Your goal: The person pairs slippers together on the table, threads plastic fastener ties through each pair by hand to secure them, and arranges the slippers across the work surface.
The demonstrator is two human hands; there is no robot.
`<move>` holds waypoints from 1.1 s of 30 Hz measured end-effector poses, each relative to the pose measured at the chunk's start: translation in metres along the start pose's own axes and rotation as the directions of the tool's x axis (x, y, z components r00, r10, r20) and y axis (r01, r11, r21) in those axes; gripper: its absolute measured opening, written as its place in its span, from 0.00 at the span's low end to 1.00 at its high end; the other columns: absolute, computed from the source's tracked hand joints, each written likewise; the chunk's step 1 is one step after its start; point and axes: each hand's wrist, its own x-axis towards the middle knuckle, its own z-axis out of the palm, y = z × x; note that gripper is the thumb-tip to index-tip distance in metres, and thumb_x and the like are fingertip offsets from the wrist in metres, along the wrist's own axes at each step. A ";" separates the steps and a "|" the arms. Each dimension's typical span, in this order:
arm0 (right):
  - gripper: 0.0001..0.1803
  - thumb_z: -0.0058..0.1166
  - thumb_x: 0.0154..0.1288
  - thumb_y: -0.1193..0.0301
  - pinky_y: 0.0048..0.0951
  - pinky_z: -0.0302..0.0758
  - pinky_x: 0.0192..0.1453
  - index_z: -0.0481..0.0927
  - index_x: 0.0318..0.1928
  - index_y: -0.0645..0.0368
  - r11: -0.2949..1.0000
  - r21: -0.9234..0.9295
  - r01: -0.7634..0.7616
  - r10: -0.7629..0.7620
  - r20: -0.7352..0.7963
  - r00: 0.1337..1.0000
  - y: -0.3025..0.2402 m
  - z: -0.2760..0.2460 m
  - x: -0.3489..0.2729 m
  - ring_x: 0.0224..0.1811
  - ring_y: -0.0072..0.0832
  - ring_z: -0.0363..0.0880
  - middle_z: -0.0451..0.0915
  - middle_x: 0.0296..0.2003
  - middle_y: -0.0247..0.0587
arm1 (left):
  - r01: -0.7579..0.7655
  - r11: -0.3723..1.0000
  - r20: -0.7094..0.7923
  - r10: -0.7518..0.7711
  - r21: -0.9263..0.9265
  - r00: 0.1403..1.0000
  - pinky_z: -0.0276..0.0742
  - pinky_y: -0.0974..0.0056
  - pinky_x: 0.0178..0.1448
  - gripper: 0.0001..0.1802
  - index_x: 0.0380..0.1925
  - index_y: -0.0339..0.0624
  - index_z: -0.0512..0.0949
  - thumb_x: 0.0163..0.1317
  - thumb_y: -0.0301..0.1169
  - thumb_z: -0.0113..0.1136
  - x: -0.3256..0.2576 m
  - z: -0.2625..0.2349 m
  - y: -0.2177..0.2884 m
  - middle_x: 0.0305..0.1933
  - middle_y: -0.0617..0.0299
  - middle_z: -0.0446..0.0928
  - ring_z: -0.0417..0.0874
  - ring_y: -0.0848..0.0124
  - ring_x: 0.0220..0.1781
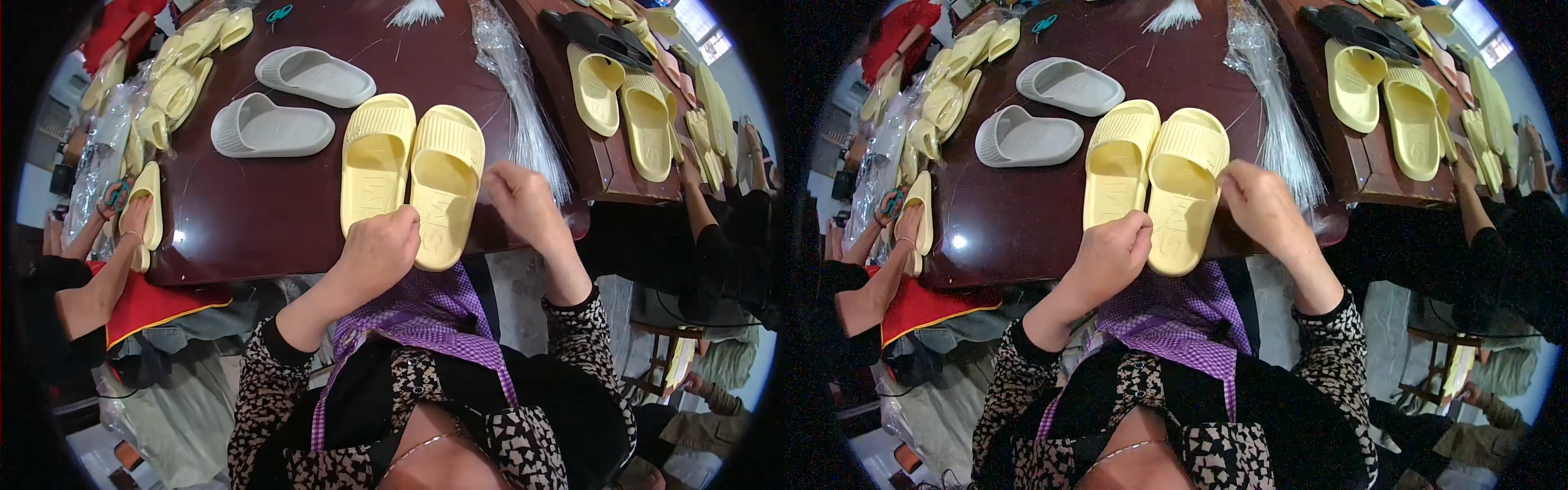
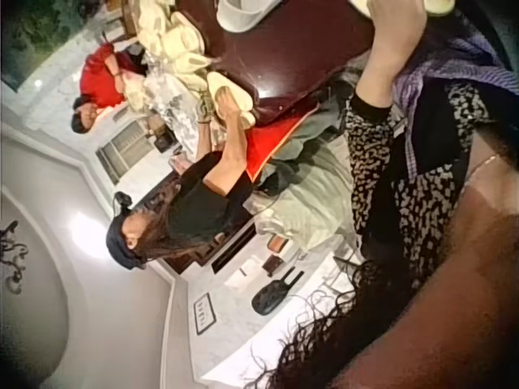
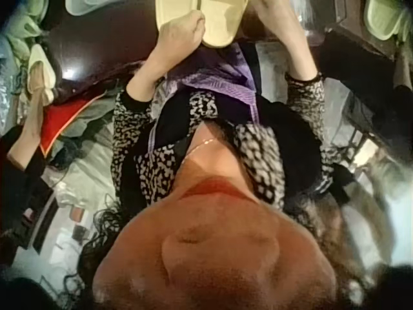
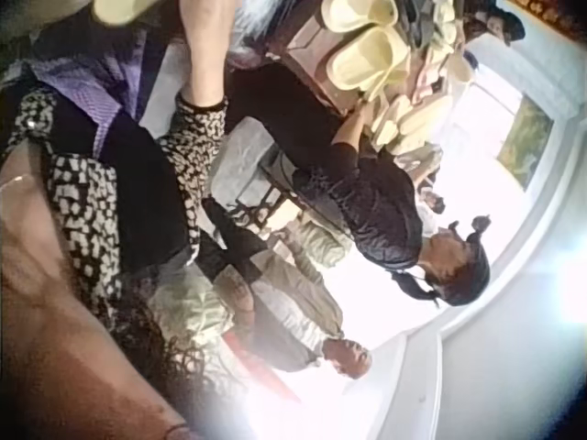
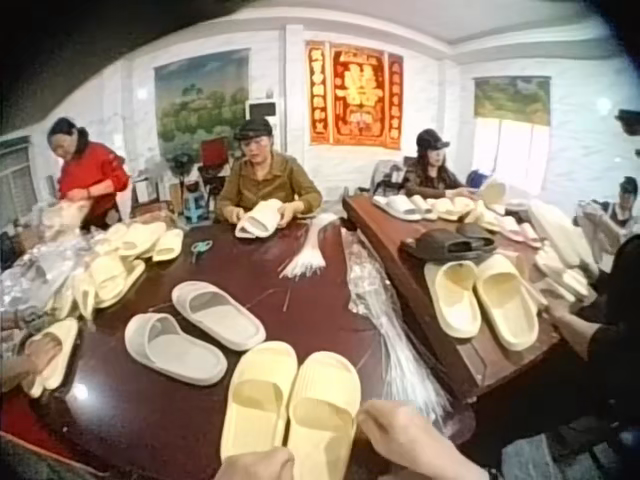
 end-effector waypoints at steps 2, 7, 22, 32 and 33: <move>0.09 0.52 0.62 0.72 0.36 0.75 0.31 0.78 0.37 0.67 0.999 0.035 -0.027 0.029 -0.056 0.998 0.006 -0.003 0.008 0.27 0.45 0.80 0.79 0.26 0.55 | -0.020 0.999 0.005 0.020 0.038 1.000 0.74 0.54 0.28 0.02 0.29 0.37 0.74 0.58 0.24 0.55 0.003 0.006 0.001 0.20 0.49 0.75 0.79 0.52 0.23; 0.10 0.52 0.62 0.72 0.35 0.74 0.30 0.79 0.34 0.68 1.000 0.008 -0.030 0.031 -0.117 0.993 0.043 0.006 0.051 0.26 0.44 0.80 0.78 0.24 0.56 | -0.139 0.977 -0.003 0.141 0.164 0.990 0.74 0.55 0.22 0.02 0.24 0.36 0.70 0.53 0.22 0.52 0.021 0.023 0.004 0.17 0.49 0.74 0.79 0.55 0.19; 0.17 0.54 0.57 0.62 0.45 0.74 0.43 0.81 0.32 0.67 0.938 -0.306 -0.163 0.202 0.102 0.974 0.059 0.026 0.106 0.38 0.52 0.79 0.79 0.30 0.59 | -0.135 0.960 0.004 0.139 0.247 0.990 0.75 0.55 0.23 0.03 0.24 0.35 0.70 0.52 0.23 0.52 0.033 0.040 0.008 0.19 0.50 0.75 0.79 0.55 0.19; 0.17 0.52 0.59 0.63 0.45 0.73 0.39 0.80 0.28 0.68 0.969 -0.209 -0.135 0.135 -0.013 0.991 0.069 0.020 0.107 0.34 0.54 0.78 0.78 0.28 0.60 | -0.166 0.960 -0.046 0.181 0.224 0.982 0.76 0.58 0.26 0.03 0.25 0.37 0.70 0.48 0.22 0.53 -0.001 0.006 0.017 0.22 0.53 0.74 0.80 0.58 0.22; 0.17 0.52 0.59 0.63 0.45 0.73 0.39 0.80 0.28 0.68 0.968 -0.210 -0.137 0.137 -0.012 0.990 0.072 0.017 0.107 0.34 0.54 0.78 0.78 0.28 0.60 | -0.166 0.961 -0.045 0.180 0.221 0.983 0.76 0.58 0.26 0.03 0.25 0.37 0.70 0.48 0.22 0.53 -0.001 0.006 0.016 0.22 0.53 0.74 0.80 0.58 0.22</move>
